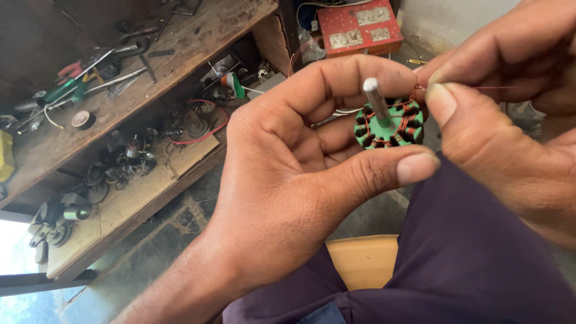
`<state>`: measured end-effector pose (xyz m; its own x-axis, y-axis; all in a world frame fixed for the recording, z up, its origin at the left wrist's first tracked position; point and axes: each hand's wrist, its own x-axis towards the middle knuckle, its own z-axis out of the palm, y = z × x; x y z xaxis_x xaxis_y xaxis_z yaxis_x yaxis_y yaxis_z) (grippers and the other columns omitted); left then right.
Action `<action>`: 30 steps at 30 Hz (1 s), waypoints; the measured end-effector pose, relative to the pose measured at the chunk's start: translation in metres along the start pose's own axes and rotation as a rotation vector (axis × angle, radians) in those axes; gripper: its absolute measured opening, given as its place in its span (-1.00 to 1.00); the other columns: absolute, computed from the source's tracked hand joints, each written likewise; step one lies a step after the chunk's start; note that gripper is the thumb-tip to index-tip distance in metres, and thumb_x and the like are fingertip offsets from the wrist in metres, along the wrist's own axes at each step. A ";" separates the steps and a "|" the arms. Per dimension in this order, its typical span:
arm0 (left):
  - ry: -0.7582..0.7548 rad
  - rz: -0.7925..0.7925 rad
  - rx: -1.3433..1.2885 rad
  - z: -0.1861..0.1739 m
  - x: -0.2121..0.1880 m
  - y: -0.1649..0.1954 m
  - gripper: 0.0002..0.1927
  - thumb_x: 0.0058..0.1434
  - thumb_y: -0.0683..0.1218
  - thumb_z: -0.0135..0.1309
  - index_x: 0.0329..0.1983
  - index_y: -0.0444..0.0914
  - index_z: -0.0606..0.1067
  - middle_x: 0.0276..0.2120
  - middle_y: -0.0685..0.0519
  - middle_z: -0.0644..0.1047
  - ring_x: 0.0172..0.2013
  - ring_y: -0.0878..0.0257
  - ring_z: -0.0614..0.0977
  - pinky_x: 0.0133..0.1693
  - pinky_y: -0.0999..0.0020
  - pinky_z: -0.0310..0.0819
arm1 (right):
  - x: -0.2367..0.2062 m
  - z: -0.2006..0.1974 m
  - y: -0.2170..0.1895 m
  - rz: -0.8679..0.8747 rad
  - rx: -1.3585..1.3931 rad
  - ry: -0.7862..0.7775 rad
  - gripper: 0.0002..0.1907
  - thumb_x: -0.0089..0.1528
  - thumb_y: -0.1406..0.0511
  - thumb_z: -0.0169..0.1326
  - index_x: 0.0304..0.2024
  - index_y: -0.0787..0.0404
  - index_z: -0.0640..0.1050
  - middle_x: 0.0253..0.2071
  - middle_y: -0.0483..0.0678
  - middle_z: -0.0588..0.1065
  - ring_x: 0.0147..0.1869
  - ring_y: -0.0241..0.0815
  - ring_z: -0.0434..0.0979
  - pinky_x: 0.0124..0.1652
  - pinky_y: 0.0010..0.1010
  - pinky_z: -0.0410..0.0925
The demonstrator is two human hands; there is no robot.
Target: The person winds copper wire by hand around the slots of a small motor armature, rotating the component and guiding the wire into each slot in sequence. The person continues winding and adjusting the wire placement across multiple slots.
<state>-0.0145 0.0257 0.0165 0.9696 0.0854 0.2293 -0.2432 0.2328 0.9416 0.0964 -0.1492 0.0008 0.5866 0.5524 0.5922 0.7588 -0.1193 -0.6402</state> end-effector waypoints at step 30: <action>-0.023 0.022 -0.001 0.001 -0.002 0.002 -0.43 0.24 -0.38 0.24 0.32 -0.52 0.37 0.03 -0.20 0.55 0.08 0.18 0.64 0.25 0.24 0.68 | 0.003 -0.009 0.003 -0.032 0.003 -0.091 -0.88 0.34 0.47 0.07 -0.08 0.31 0.45 -0.07 0.09 0.55 -0.09 -0.21 0.63 0.05 -0.42 0.52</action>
<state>-0.0170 0.0253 0.0185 0.9643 0.0683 0.2559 -0.2648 0.2325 0.9358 0.1028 -0.1552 0.0054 0.5338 0.6285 0.5657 0.7759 -0.0981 -0.6231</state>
